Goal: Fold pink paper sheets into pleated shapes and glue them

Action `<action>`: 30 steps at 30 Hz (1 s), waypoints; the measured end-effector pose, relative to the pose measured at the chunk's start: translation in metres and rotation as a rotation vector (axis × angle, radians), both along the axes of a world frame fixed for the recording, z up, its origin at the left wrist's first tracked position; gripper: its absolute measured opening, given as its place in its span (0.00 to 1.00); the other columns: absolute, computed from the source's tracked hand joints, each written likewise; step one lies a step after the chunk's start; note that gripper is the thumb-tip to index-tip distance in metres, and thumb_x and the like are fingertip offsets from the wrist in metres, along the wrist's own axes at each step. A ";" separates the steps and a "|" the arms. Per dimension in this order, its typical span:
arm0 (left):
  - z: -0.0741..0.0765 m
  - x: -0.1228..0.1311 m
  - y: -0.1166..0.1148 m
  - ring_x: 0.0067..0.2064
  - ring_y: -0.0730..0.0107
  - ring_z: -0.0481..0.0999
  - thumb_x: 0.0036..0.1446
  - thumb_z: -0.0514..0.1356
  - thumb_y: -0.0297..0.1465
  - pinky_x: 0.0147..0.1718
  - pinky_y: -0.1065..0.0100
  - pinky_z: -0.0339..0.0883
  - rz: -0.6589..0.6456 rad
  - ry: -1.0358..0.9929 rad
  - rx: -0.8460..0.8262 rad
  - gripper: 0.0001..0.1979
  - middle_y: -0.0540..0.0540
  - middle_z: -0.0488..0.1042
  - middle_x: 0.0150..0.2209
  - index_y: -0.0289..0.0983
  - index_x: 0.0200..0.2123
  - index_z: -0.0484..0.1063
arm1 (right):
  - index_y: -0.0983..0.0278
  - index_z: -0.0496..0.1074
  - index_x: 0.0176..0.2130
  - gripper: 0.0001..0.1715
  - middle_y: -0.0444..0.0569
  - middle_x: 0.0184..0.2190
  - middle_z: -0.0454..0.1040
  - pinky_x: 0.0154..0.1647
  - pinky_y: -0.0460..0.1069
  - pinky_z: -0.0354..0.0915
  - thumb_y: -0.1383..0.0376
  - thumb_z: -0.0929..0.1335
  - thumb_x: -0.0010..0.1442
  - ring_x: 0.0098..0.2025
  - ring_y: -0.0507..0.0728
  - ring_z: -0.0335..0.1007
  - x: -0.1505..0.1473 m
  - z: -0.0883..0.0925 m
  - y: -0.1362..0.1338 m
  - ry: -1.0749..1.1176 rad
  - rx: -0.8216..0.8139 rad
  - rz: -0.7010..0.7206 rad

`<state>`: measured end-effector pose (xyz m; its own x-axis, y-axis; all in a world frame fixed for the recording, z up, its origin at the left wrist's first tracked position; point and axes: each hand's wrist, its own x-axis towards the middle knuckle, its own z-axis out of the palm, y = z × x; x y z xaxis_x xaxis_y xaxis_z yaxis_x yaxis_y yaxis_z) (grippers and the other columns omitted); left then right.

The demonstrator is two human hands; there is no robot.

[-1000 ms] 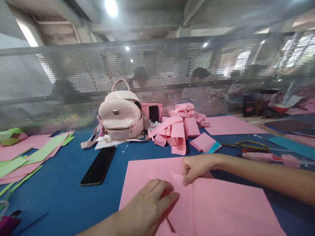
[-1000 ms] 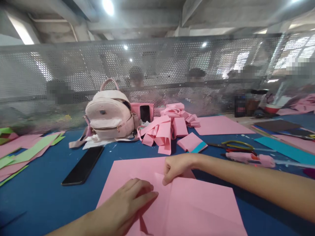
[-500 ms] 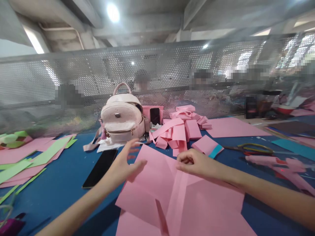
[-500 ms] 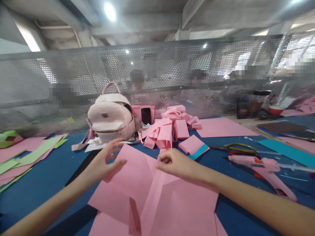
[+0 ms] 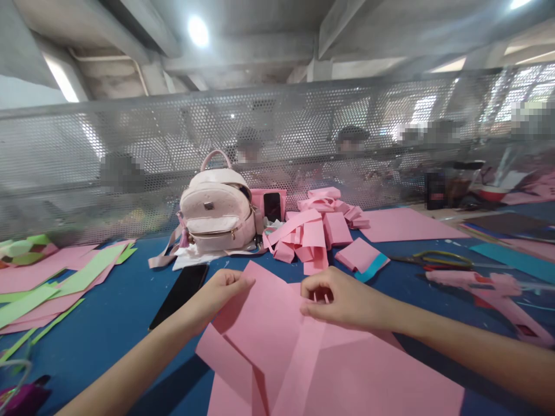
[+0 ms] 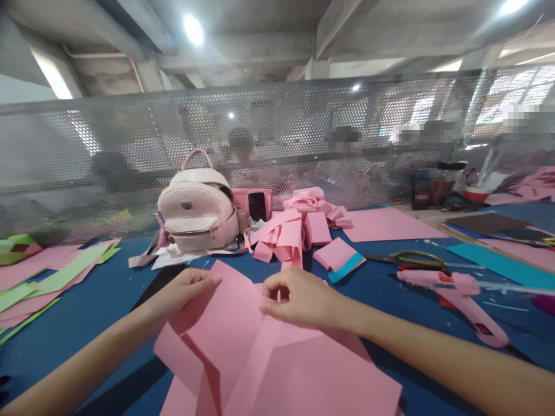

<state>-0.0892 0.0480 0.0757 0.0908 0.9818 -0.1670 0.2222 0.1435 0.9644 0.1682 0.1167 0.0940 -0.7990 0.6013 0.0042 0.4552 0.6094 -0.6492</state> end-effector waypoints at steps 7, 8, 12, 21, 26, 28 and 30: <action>0.004 0.001 -0.007 0.20 0.79 0.51 0.52 0.64 0.54 0.21 0.73 0.43 0.012 0.028 0.034 0.28 0.57 0.56 0.19 0.38 0.22 0.58 | 0.63 0.67 0.24 0.12 0.40 0.21 0.67 0.26 0.46 0.52 0.62 0.68 0.57 0.27 0.50 0.63 -0.009 0.006 -0.009 -0.087 0.084 0.006; 0.004 0.001 -0.008 0.21 0.79 0.50 0.53 0.63 0.54 0.21 0.73 0.42 0.012 0.035 0.045 0.28 0.57 0.55 0.19 0.38 0.21 0.57 | 0.63 0.68 0.24 0.12 0.40 0.21 0.67 0.25 0.46 0.52 0.62 0.68 0.56 0.27 0.50 0.63 -0.010 0.007 -0.010 -0.097 0.088 0.006; 0.003 0.000 -0.010 0.21 0.79 0.48 0.54 0.63 0.54 0.22 0.72 0.41 0.004 0.067 0.084 0.28 0.58 0.52 0.19 0.39 0.21 0.56 | 0.63 0.69 0.23 0.12 0.40 0.20 0.66 0.25 0.46 0.51 0.63 0.67 0.56 0.26 0.50 0.62 -0.013 0.007 -0.012 -0.105 0.092 0.024; 0.005 0.000 -0.013 0.21 0.78 0.53 0.53 0.62 0.53 0.22 0.72 0.44 -0.001 0.091 0.130 0.26 0.56 0.58 0.19 0.38 0.21 0.61 | 0.62 0.54 0.23 0.21 0.38 0.22 0.59 0.23 0.45 0.49 0.57 0.69 0.54 0.25 0.49 0.57 -0.019 0.002 -0.008 -0.089 -0.174 0.037; 0.006 -0.002 -0.014 0.21 0.77 0.56 0.54 0.61 0.52 0.22 0.72 0.47 0.003 0.075 0.144 0.25 0.55 0.60 0.19 0.38 0.21 0.61 | 0.63 0.64 0.26 0.14 0.40 0.24 0.66 0.23 0.45 0.52 0.57 0.69 0.53 0.26 0.50 0.61 -0.019 0.001 -0.009 -0.166 -0.203 0.010; 0.006 -0.003 -0.015 0.20 0.77 0.55 0.53 0.62 0.51 0.22 0.72 0.46 0.016 0.070 0.146 0.25 0.56 0.59 0.18 0.38 0.20 0.60 | 0.63 0.66 0.26 0.15 0.41 0.24 0.67 0.22 0.45 0.52 0.56 0.71 0.50 0.26 0.51 0.62 -0.017 0.000 -0.008 -0.199 -0.186 -0.017; 0.006 -0.003 -0.015 0.19 0.78 0.55 0.52 0.63 0.51 0.21 0.72 0.46 0.026 0.063 0.143 0.25 0.56 0.59 0.17 0.38 0.19 0.60 | 0.63 0.65 0.25 0.17 0.40 0.23 0.64 0.21 0.45 0.50 0.55 0.72 0.47 0.25 0.51 0.60 -0.015 -0.002 -0.008 -0.215 -0.156 -0.049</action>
<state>-0.0923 0.0328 0.0820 0.0592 0.9978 -0.0295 0.2806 0.0117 0.9598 0.1530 0.1086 0.0924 -0.7413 0.6194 -0.2586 0.6196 0.4833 -0.6185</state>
